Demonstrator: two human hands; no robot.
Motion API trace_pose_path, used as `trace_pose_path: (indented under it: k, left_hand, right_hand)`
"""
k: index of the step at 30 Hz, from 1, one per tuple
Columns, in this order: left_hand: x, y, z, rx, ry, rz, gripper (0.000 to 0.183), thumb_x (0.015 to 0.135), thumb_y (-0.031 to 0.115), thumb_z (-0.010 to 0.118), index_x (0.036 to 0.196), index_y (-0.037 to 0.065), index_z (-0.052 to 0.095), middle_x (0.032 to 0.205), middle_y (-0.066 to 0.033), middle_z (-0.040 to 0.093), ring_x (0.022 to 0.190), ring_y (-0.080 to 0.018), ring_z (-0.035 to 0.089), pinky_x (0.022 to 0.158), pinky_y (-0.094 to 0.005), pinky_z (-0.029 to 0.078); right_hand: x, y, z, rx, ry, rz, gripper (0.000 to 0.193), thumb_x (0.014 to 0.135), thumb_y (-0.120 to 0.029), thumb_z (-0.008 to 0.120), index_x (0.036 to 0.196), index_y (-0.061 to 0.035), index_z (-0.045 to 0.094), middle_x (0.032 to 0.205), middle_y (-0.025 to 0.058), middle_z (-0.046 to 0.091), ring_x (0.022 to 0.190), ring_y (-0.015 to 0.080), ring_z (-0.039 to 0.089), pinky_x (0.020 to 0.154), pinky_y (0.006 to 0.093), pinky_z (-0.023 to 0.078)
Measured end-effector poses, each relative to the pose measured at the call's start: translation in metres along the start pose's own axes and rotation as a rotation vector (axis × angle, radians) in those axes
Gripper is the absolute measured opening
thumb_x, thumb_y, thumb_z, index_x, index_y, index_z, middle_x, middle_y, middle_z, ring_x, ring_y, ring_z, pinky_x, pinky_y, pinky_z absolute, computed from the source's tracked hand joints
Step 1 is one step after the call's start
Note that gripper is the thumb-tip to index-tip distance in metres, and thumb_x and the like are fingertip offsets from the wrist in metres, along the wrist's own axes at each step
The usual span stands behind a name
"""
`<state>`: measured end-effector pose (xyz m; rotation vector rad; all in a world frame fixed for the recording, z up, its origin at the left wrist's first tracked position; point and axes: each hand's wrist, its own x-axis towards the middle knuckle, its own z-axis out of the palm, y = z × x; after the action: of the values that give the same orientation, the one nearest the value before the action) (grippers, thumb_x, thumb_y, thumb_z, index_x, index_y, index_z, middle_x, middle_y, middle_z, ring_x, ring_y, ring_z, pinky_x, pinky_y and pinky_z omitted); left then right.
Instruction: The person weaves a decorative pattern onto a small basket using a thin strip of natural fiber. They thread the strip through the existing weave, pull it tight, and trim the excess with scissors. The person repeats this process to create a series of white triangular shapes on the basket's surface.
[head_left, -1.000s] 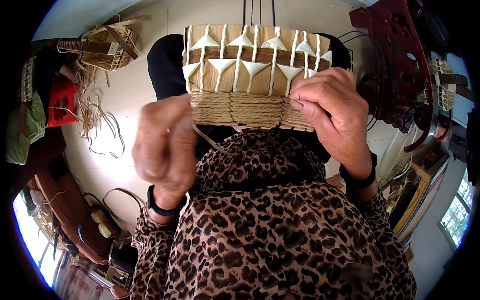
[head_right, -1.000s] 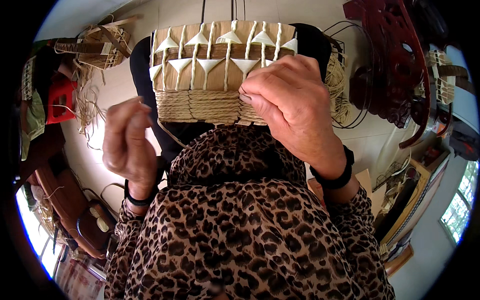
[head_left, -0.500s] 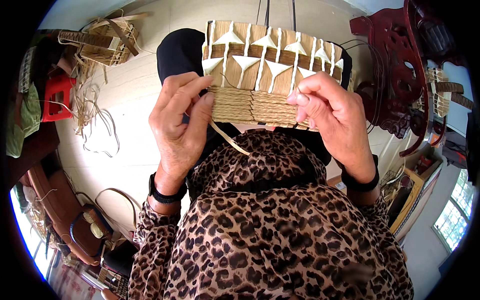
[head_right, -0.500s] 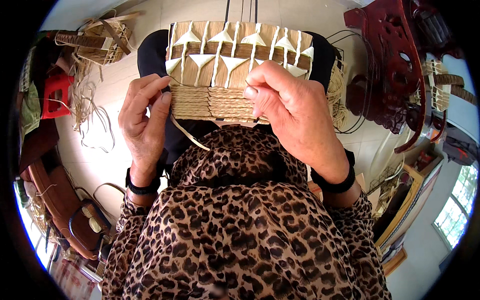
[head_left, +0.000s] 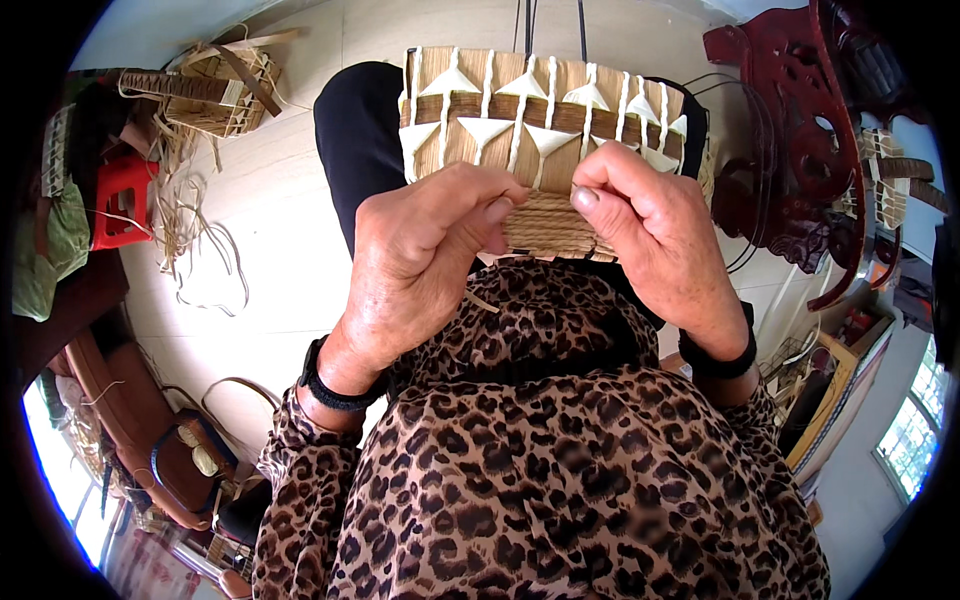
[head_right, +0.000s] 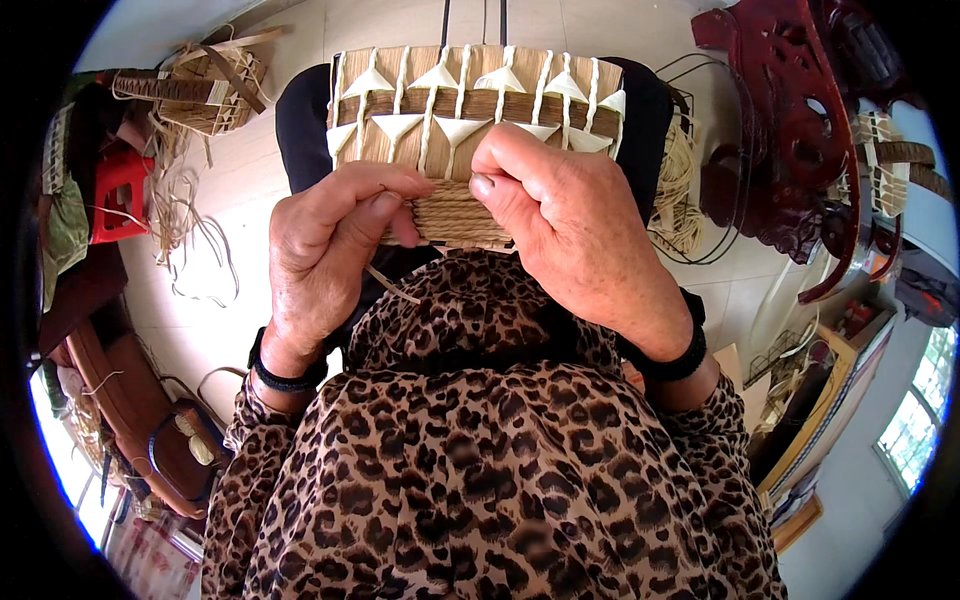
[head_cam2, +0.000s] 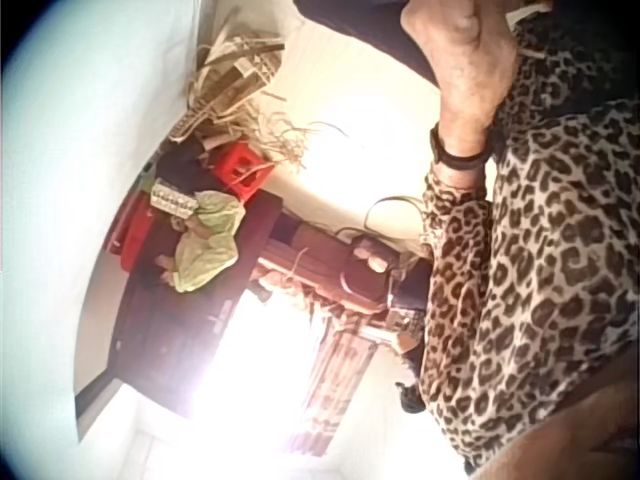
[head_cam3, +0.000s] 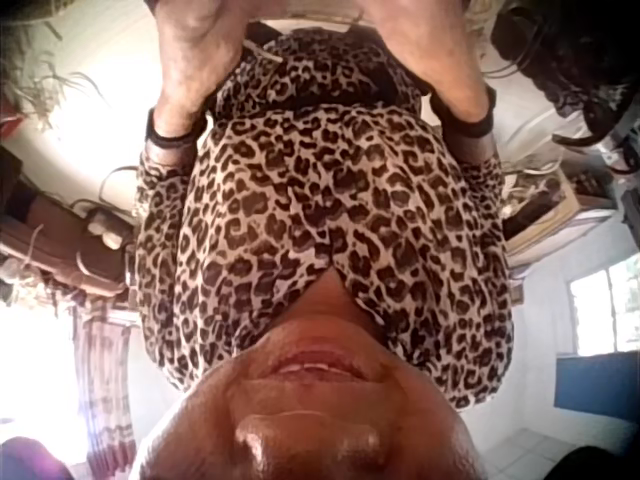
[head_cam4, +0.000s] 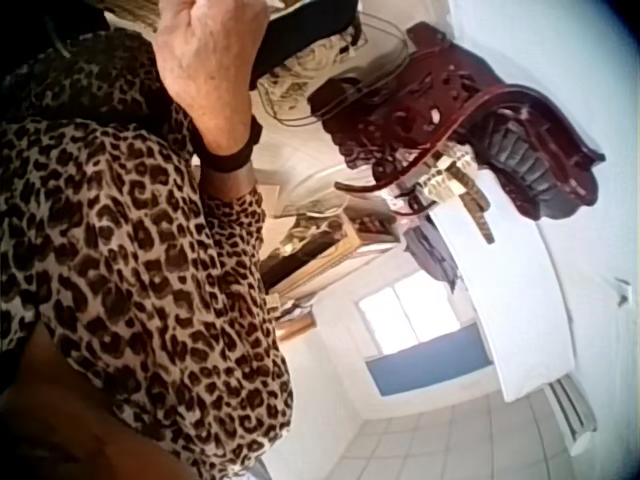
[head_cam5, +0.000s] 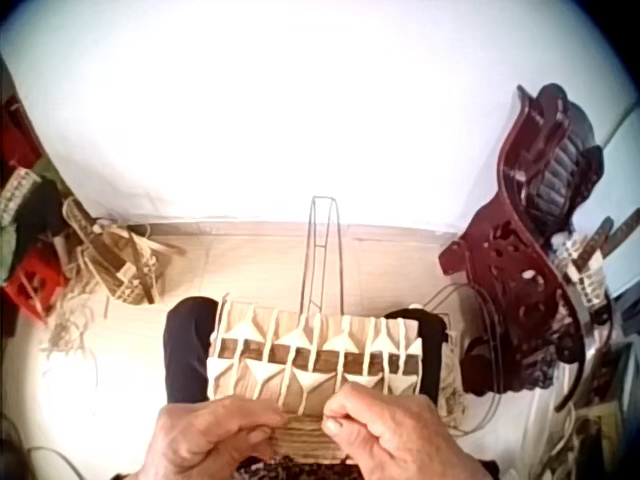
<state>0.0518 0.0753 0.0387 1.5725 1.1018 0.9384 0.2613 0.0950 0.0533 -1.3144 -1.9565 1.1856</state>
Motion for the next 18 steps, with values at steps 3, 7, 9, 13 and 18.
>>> trace_pose_path:
  k: [3, 7, 9, 13, 18]
  left_hand:
    - [-0.005, -0.009, 0.007, 0.111, 0.077, 0.164, 0.021, 0.082, -0.006, 0.065, 0.101, 0.0, 0.065, 0.08, -0.0078, 0.066, 0.069, -0.0172, 0.066, 0.06, -0.0258, 0.054]
    - [-0.009, -0.002, 0.01, 0.207, 0.13, 0.203, 0.017, 0.077, -0.01, 0.067, 0.092, -0.001, 0.065, 0.076, -0.0103, 0.062, 0.064, -0.0218, 0.063, 0.056, -0.0281, 0.049]
    - [-0.009, -0.001, 0.011, 0.21, 0.144, 0.202, 0.017, 0.076, -0.01, 0.067, 0.09, -0.001, 0.064, 0.075, -0.0107, 0.061, 0.063, -0.0223, 0.062, 0.056, -0.0284, 0.048]
    - [-0.008, 0.003, 0.007, 0.206, 0.147, 0.168, 0.014, 0.079, -0.008, 0.067, 0.091, -0.002, 0.064, 0.074, -0.0103, 0.061, 0.063, -0.0219, 0.062, 0.056, -0.0275, 0.048]
    - [-0.008, -0.001, 0.007, 0.157, 0.176, 0.152, 0.01, 0.082, -0.005, 0.066, 0.092, -0.002, 0.065, 0.074, -0.0095, 0.062, 0.063, -0.0195, 0.062, 0.057, -0.0264, 0.047]
  right_hand:
    - [-0.002, -0.001, 0.0, 0.011, -0.011, 0.023, 0.012, 0.094, -0.012, 0.057, 0.088, -0.0023, 0.053, 0.064, 0.0037, 0.048, 0.056, 0.0099, 0.043, 0.053, 0.0258, 0.036]
    - [-0.007, 0.002, 0.003, 0.007, 0.039, -0.1, 0.014, 0.094, -0.011, 0.056, 0.084, -0.003, 0.051, 0.058, 0.0088, 0.046, 0.047, 0.0177, 0.045, 0.046, 0.0306, 0.036]
    - [-0.007, 0.004, 0.004, 0.013, 0.051, -0.121, 0.014, 0.094, -0.011, 0.056, 0.084, -0.0032, 0.051, 0.058, 0.0087, 0.046, 0.047, 0.0178, 0.044, 0.045, 0.0304, 0.036]
    - [-0.009, 0.004, 0.005, 0.053, 0.087, -0.145, 0.014, 0.095, -0.011, 0.055, 0.083, -0.0033, 0.051, 0.057, 0.0078, 0.045, 0.046, 0.0166, 0.044, 0.045, 0.0294, 0.036]
    - [-0.011, 0.009, 0.004, 0.067, 0.094, -0.173, 0.014, 0.095, -0.011, 0.055, 0.083, -0.0033, 0.051, 0.059, 0.0054, 0.046, 0.047, 0.0126, 0.044, 0.045, 0.0276, 0.035]
